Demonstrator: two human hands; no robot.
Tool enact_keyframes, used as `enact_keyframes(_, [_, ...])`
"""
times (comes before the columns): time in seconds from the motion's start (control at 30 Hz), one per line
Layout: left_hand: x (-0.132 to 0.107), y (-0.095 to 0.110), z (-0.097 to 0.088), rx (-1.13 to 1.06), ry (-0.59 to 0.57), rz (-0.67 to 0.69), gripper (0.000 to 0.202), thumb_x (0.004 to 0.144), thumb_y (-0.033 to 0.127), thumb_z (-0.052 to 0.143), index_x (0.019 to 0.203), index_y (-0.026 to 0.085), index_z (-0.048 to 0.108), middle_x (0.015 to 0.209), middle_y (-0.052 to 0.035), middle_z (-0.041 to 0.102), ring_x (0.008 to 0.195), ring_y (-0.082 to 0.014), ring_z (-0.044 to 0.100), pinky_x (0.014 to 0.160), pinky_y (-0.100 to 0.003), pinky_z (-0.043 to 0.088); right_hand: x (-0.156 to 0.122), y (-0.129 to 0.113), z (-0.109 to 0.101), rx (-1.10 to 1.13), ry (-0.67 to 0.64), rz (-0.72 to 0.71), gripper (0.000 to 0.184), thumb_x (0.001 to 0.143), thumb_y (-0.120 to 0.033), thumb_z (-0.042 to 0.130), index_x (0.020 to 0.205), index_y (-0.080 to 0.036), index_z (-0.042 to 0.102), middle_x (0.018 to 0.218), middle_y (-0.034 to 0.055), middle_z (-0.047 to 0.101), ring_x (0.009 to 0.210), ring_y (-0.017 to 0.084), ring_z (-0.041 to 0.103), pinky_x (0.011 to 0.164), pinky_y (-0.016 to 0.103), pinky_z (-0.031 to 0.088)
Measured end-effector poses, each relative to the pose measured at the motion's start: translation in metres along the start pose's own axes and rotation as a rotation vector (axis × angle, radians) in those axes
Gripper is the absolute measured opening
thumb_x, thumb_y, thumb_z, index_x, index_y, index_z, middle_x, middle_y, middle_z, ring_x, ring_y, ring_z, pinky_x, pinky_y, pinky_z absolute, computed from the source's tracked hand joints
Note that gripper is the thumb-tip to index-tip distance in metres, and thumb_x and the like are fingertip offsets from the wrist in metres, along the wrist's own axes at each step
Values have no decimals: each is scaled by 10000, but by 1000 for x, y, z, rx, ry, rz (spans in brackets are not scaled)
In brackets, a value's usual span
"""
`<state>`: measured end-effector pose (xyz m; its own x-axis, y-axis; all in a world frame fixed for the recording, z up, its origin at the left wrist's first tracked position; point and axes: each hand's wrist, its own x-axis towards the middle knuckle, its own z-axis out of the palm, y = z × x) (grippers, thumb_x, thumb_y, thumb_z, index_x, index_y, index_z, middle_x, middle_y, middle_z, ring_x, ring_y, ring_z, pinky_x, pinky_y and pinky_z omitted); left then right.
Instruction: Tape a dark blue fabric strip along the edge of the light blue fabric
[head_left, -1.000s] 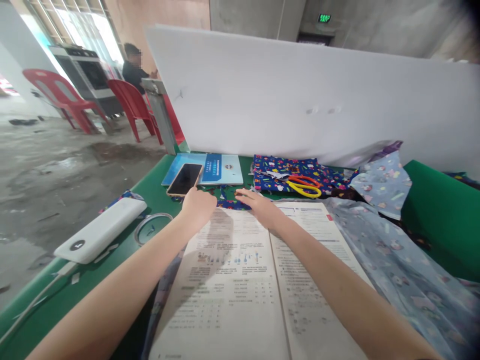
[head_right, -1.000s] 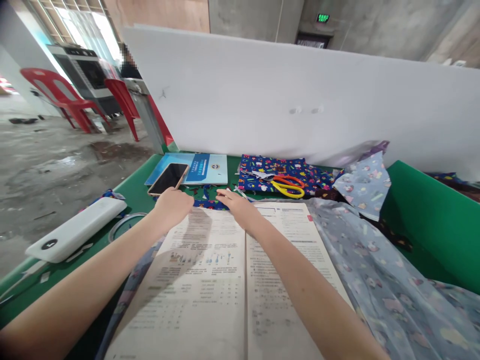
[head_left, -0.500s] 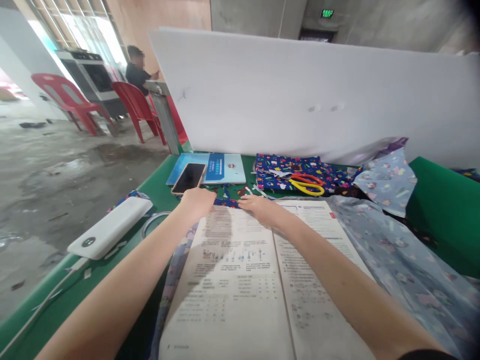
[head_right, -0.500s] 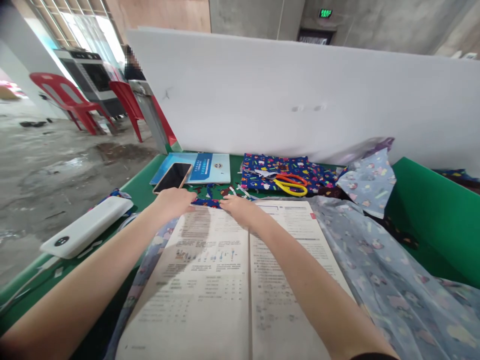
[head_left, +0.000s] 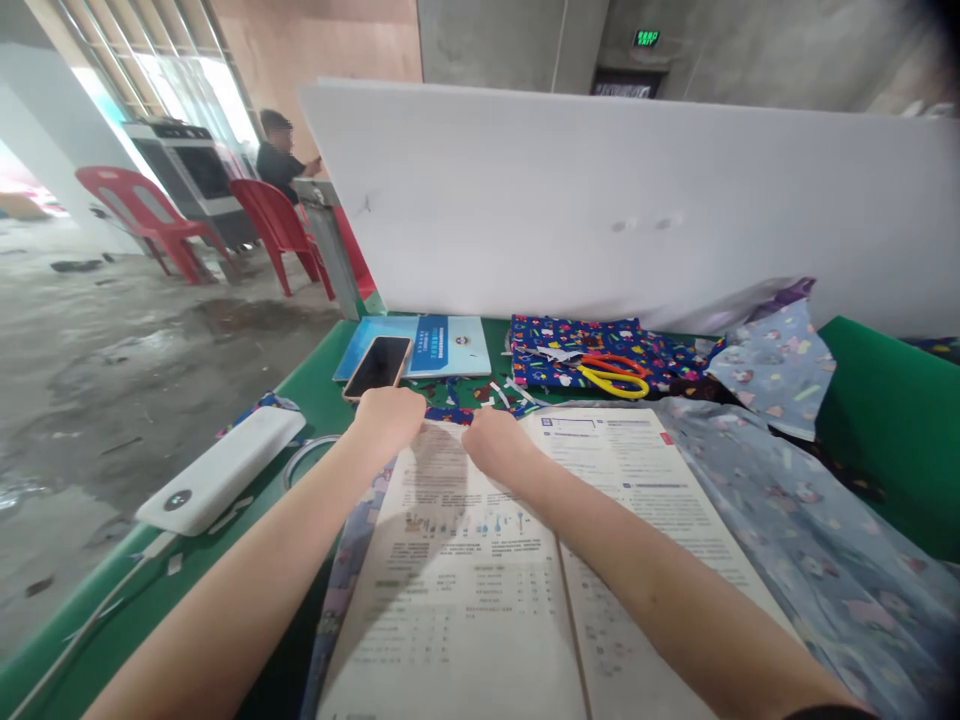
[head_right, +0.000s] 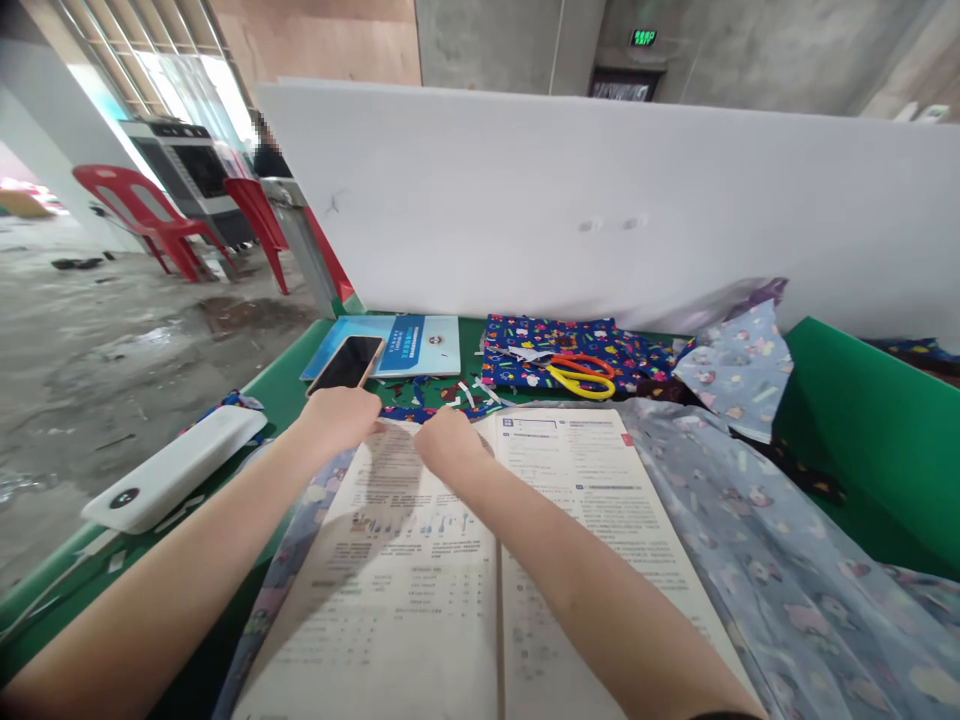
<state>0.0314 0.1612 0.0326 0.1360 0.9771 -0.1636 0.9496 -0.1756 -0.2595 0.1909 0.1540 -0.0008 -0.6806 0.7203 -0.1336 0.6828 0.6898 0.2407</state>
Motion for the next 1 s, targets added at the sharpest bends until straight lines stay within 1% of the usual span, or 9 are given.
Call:
enact_keyframes(0.1, [0, 12, 3, -42, 156, 107, 302, 918, 251, 431, 958, 100, 690, 980, -192, 706, 961, -326, 670, 766, -415, 534, -2, 2, 4, -5, 19, 9, 278, 832, -27, 486, 920, -98, 740, 1004, 186, 703, 972, 263, 633, 724, 313, 526])
enact_keyframes(0.2, [3, 31, 17, -148, 322, 266, 389, 926, 166, 358, 1240, 88, 574, 1236, -177, 626, 1176, -266, 575, 950, -378, 472, -5, 7, 5, -1, 62, 11, 312, 855, -45, 463, 1025, -80, 723, 1086, 192, 686, 1032, 278, 609, 764, 319, 528])
enact_keyframes(0.27, [5, 42, 32, -239, 315, 323, 517, 914, 155, 362, 1427, 93, 383, 1437, -159, 478, 1323, -231, 455, 1050, -354, 402, -7, 10, 4, 4, 85, -4, 336, 874, -60, 452, 1107, -58, 694, 1161, 202, 661, 1077, 288, 589, 824, 335, 521])
enact_keyframes(0.37, [7, 52, 57, -301, 247, 354, 610, 943, 274, 359, 1492, 42, 227, 1565, -171, 259, 1455, -258, 222, 1156, -407, 267, -9, 12, 2, 24, 73, -29, 336, 878, -73, 470, 1143, -35, 674, 1210, 218, 635, 1131, 292, 559, 888, 341, 503])
enact_keyframes(0.47, [3, 53, 74, -319, 240, 361, 626, 981, 366, 277, 1495, 18, 205, 1577, -184, 191, 1469, -268, 145, 1185, -433, 198, -9, 11, 1, 61, 39, -16, 306, 867, -74, 486, 1086, -59, 698, 1154, 212, 657, 1105, 290, 561, 811, 325, 523])
enact_keyframes(0.57, [-3, 50, 80, -291, 273, 348, 642, 992, 416, 241, 1476, -6, 255, 1564, -217, 196, 1469, -289, 97, 1187, -447, 187, -8, 11, 0, 63, 26, -1, 296, 860, -63, 479, 1049, -65, 707, 1100, 204, 669, 1073, 288, 562, 778, 325, 525])
enact_keyframes(0.77, [-15, 43, 79, -226, 322, 215, 740, 967, 543, 270, 1424, -34, 352, 1520, -272, 274, 1448, -326, 203, 1158, -458, 246, -8, 12, 3, 29, 29, -15, 255, 849, -71, 509, 997, -81, 716, 1072, 203, 671, 1057, 285, 561, 787, 327, 516])
enact_keyframes(0.9, [-21, 37, 77, -176, 323, 144, 742, 957, 575, 283, 1424, 6, 386, 1499, -252, 341, 1425, -334, 278, 1145, -475, 254, -6, 14, 5, 41, 38, -9, 255, 864, -94, 495, 984, -98, 720, 1053, 202, 670, 1068, 299, 555, 736, 328, 526])
enact_keyframes(1.0, [-25, 32, 72, -145, 337, 105, 682, 957, 567, 297, 1422, 87, 432, 1490, -203, 393, 1390, -377, 333, 1119, -544, 260, -5, 15, 4, 50, 16, -16, 277, 874, -90, 472, 991, -101, 723, 1046, 196, 672, 1078, 305, 553, 753, 339, 529])
